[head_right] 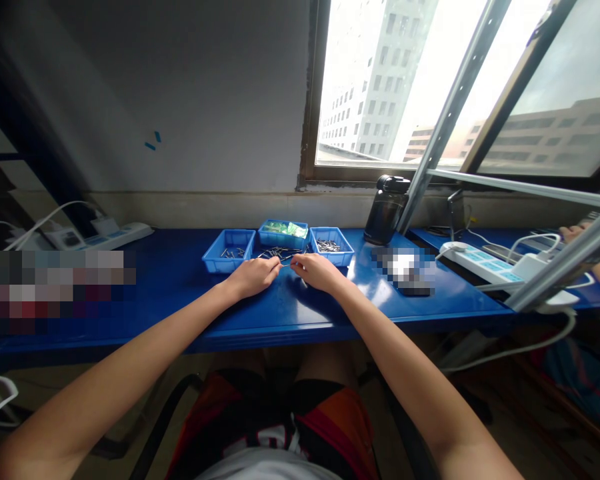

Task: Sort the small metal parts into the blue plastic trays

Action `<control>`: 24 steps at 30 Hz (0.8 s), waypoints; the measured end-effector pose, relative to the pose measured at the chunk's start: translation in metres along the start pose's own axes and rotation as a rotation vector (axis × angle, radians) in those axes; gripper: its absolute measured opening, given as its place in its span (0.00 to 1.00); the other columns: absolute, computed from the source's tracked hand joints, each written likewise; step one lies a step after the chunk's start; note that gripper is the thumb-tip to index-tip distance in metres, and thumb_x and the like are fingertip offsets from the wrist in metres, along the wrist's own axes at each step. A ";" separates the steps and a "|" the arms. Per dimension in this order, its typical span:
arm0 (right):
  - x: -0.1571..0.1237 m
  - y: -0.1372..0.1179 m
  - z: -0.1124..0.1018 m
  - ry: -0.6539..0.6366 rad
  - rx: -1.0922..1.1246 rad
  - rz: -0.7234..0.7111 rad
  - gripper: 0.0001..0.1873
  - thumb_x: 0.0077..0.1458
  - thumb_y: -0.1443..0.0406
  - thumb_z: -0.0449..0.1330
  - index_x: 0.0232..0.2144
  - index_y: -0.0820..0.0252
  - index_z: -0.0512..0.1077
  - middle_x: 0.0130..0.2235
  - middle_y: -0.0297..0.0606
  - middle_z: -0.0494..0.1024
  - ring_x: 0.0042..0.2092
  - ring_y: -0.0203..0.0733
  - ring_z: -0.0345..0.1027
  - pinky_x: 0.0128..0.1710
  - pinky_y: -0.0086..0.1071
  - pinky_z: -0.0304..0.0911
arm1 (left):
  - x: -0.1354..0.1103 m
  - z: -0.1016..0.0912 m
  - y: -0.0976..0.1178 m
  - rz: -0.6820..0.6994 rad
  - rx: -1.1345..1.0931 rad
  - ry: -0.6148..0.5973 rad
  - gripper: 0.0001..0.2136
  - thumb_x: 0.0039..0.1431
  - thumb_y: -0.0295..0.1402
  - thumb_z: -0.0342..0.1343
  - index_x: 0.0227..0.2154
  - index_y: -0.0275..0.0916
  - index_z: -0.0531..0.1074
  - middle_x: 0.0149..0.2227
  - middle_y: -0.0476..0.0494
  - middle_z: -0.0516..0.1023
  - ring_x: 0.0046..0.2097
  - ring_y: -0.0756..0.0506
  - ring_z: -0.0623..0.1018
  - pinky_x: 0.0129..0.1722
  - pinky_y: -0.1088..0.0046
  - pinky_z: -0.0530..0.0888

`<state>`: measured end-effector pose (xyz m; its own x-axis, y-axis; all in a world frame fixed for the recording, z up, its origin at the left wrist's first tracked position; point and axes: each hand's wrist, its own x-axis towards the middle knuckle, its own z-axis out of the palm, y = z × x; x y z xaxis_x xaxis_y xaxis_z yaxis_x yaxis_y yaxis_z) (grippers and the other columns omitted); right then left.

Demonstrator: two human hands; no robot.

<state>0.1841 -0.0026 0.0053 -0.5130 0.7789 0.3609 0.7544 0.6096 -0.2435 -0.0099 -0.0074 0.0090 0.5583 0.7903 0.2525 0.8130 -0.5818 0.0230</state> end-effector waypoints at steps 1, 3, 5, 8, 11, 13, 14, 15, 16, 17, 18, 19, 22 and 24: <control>0.000 0.000 0.000 -0.002 0.001 0.002 0.12 0.57 0.63 0.50 0.36 0.60 0.72 0.31 0.39 0.75 0.31 0.35 0.65 0.31 0.26 0.55 | 0.000 0.000 0.000 0.003 -0.004 0.003 0.15 0.64 0.38 0.35 0.38 0.38 0.66 0.33 0.40 0.76 0.36 0.42 0.77 0.33 0.69 0.70; 0.000 0.000 0.000 -0.004 0.002 0.005 0.12 0.57 0.63 0.49 0.36 0.60 0.72 0.31 0.39 0.75 0.31 0.35 0.65 0.31 0.25 0.55 | 0.000 0.001 -0.001 0.011 -0.018 0.005 0.15 0.63 0.38 0.37 0.38 0.38 0.66 0.33 0.40 0.76 0.36 0.42 0.77 0.34 0.69 0.70; 0.000 0.000 0.000 -0.004 0.006 0.001 0.13 0.58 0.63 0.49 0.35 0.60 0.72 0.31 0.39 0.75 0.31 0.35 0.65 0.31 0.25 0.55 | 0.000 0.001 -0.002 0.022 -0.032 0.003 0.14 0.62 0.40 0.39 0.37 0.38 0.67 0.33 0.40 0.76 0.35 0.42 0.76 0.34 0.70 0.70; 0.000 0.001 0.001 -0.002 0.013 -0.011 0.12 0.58 0.63 0.49 0.34 0.59 0.72 0.31 0.39 0.76 0.31 0.35 0.66 0.32 0.25 0.56 | 0.000 0.001 -0.003 0.031 -0.038 0.004 0.13 0.61 0.40 0.41 0.38 0.39 0.67 0.33 0.41 0.76 0.35 0.42 0.76 0.34 0.69 0.70; 0.000 0.002 0.002 -0.003 0.011 -0.014 0.12 0.57 0.63 0.49 0.34 0.60 0.72 0.32 0.39 0.76 0.31 0.35 0.66 0.32 0.25 0.56 | 0.000 0.001 -0.002 0.026 -0.037 0.005 0.13 0.61 0.39 0.41 0.38 0.39 0.67 0.33 0.42 0.76 0.36 0.42 0.76 0.34 0.70 0.70; 0.000 0.003 0.002 -0.015 0.008 -0.017 0.12 0.57 0.64 0.49 0.35 0.60 0.72 0.31 0.39 0.76 0.31 0.35 0.66 0.32 0.25 0.56 | -0.001 0.000 -0.002 0.028 -0.046 0.013 0.12 0.61 0.38 0.41 0.38 0.39 0.67 0.34 0.42 0.76 0.36 0.43 0.76 0.35 0.71 0.70; 0.000 0.003 0.002 -0.025 0.009 -0.022 0.12 0.57 0.64 0.49 0.35 0.60 0.73 0.31 0.39 0.76 0.31 0.36 0.66 0.32 0.26 0.56 | -0.001 -0.001 -0.002 0.040 -0.054 0.025 0.12 0.61 0.38 0.41 0.38 0.39 0.67 0.35 0.42 0.76 0.37 0.44 0.76 0.35 0.72 0.70; 0.000 0.003 0.002 -0.032 0.012 -0.027 0.12 0.57 0.64 0.49 0.35 0.60 0.73 0.32 0.39 0.76 0.32 0.36 0.67 0.32 0.26 0.56 | -0.001 -0.001 -0.001 0.057 -0.062 0.043 0.12 0.62 0.38 0.41 0.39 0.39 0.67 0.36 0.43 0.75 0.38 0.44 0.76 0.35 0.72 0.70; 0.000 0.002 0.002 -0.036 0.015 -0.029 0.12 0.58 0.64 0.49 0.35 0.60 0.73 0.32 0.40 0.76 0.32 0.36 0.67 0.33 0.26 0.56 | -0.001 -0.001 -0.001 0.076 -0.069 0.063 0.12 0.62 0.37 0.40 0.39 0.40 0.67 0.37 0.44 0.75 0.39 0.45 0.76 0.36 0.73 0.70; 0.000 0.002 0.002 -0.036 0.018 -0.029 0.13 0.58 0.64 0.49 0.36 0.60 0.73 0.32 0.40 0.76 0.32 0.36 0.67 0.33 0.26 0.56 | -0.001 -0.002 -0.001 0.091 -0.074 0.082 0.12 0.62 0.37 0.40 0.39 0.41 0.67 0.38 0.44 0.74 0.39 0.45 0.75 0.36 0.73 0.70; 0.000 0.001 0.002 -0.033 0.018 -0.027 0.13 0.58 0.64 0.48 0.36 0.60 0.73 0.33 0.40 0.76 0.32 0.36 0.67 0.33 0.26 0.56 | -0.001 -0.002 -0.001 0.101 -0.075 0.098 0.12 0.62 0.37 0.40 0.40 0.41 0.67 0.39 0.45 0.74 0.40 0.45 0.75 0.37 0.73 0.70; 0.000 0.001 0.002 -0.029 0.018 -0.026 0.14 0.59 0.64 0.48 0.36 0.60 0.72 0.32 0.40 0.76 0.32 0.36 0.67 0.33 0.26 0.56 | -0.001 -0.002 -0.002 0.106 -0.076 0.110 0.12 0.62 0.37 0.41 0.41 0.41 0.67 0.40 0.45 0.73 0.40 0.45 0.75 0.37 0.74 0.70; 0.000 -0.001 0.003 -0.023 0.019 -0.053 0.13 0.59 0.63 0.48 0.35 0.60 0.72 0.31 0.40 0.76 0.31 0.36 0.66 0.32 0.26 0.55 | 0.000 -0.001 -0.003 0.119 -0.080 0.126 0.12 0.61 0.37 0.42 0.44 0.43 0.67 0.42 0.46 0.72 0.40 0.46 0.75 0.38 0.74 0.70; 0.001 -0.001 0.003 -0.024 0.021 -0.083 0.13 0.59 0.64 0.48 0.33 0.61 0.71 0.29 0.39 0.75 0.30 0.35 0.65 0.31 0.26 0.55 | 0.000 0.000 -0.003 0.140 -0.091 0.123 0.12 0.61 0.37 0.42 0.44 0.44 0.66 0.42 0.47 0.72 0.40 0.47 0.75 0.38 0.75 0.70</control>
<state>0.1821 -0.0023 0.0032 -0.5831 0.7287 0.3593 0.7001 0.6750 -0.2328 -0.0124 -0.0053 0.0086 0.6358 0.6742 0.3757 0.7076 -0.7036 0.0652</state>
